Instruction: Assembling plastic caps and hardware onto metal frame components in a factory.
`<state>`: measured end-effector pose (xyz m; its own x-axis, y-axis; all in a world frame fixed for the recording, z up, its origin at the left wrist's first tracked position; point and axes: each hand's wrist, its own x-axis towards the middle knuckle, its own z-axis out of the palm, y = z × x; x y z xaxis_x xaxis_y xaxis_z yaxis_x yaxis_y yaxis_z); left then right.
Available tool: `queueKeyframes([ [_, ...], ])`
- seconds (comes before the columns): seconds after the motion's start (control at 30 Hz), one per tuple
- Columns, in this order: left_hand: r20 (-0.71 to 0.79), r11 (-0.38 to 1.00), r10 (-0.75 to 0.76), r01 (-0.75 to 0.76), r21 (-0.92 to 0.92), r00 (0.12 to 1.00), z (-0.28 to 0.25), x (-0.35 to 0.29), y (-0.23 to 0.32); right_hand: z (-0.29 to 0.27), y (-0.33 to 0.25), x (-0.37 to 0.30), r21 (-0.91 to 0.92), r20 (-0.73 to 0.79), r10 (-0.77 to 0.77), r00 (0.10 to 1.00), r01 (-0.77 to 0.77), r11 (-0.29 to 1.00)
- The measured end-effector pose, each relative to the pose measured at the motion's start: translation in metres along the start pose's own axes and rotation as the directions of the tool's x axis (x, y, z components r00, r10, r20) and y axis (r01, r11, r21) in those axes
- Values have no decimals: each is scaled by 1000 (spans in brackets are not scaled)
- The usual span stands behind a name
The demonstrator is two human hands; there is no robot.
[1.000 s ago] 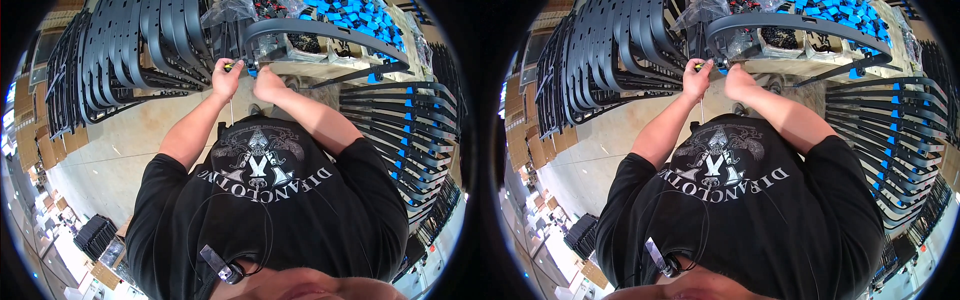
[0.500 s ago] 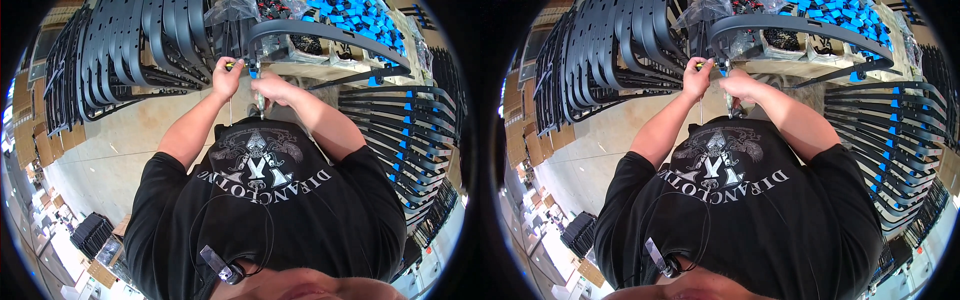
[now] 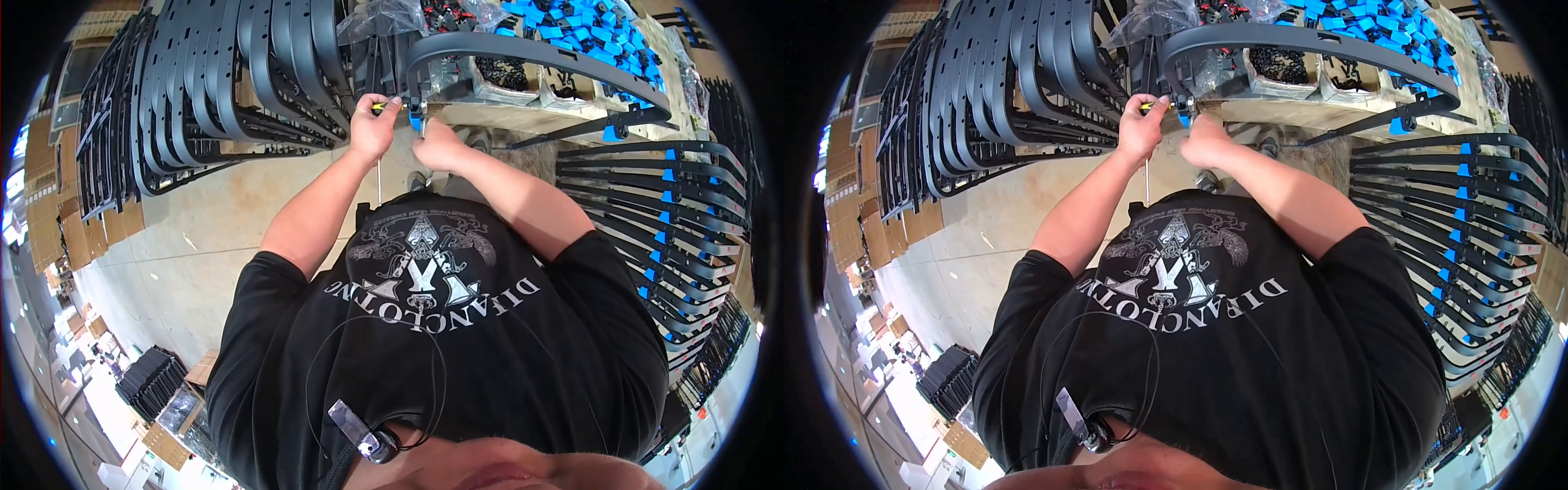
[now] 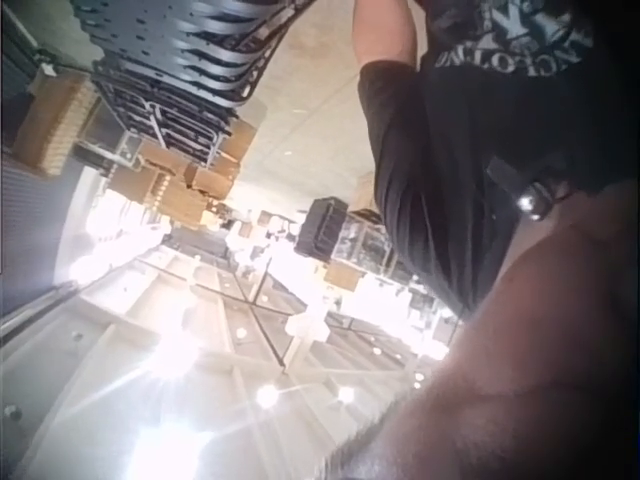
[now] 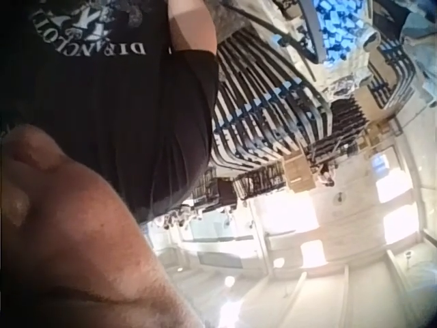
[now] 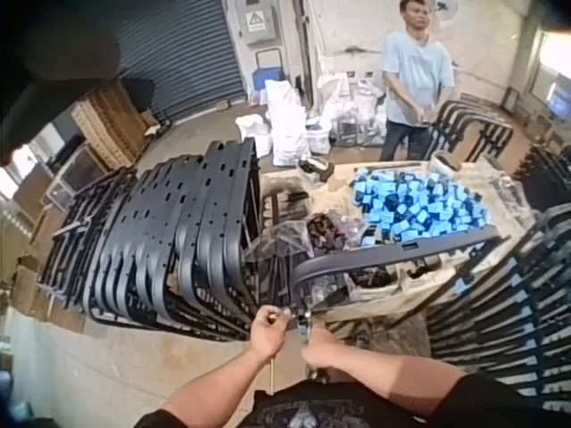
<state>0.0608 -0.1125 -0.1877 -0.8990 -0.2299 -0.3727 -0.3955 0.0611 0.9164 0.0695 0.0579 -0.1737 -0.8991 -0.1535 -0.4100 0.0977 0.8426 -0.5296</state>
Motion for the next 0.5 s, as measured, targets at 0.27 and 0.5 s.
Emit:
queueKeyframes([
  [0.27, -189, 945, 118, -52, 323, 975, -2, -34, 9, -4, -3, -33, 502, 374, 48, 926, -246, 829],
  [0.5, -48, 834, -33, 54, 549, 998, 5, -52, -10, -26, -18, -36, 517, 381, 42, 924, -251, 818],
])
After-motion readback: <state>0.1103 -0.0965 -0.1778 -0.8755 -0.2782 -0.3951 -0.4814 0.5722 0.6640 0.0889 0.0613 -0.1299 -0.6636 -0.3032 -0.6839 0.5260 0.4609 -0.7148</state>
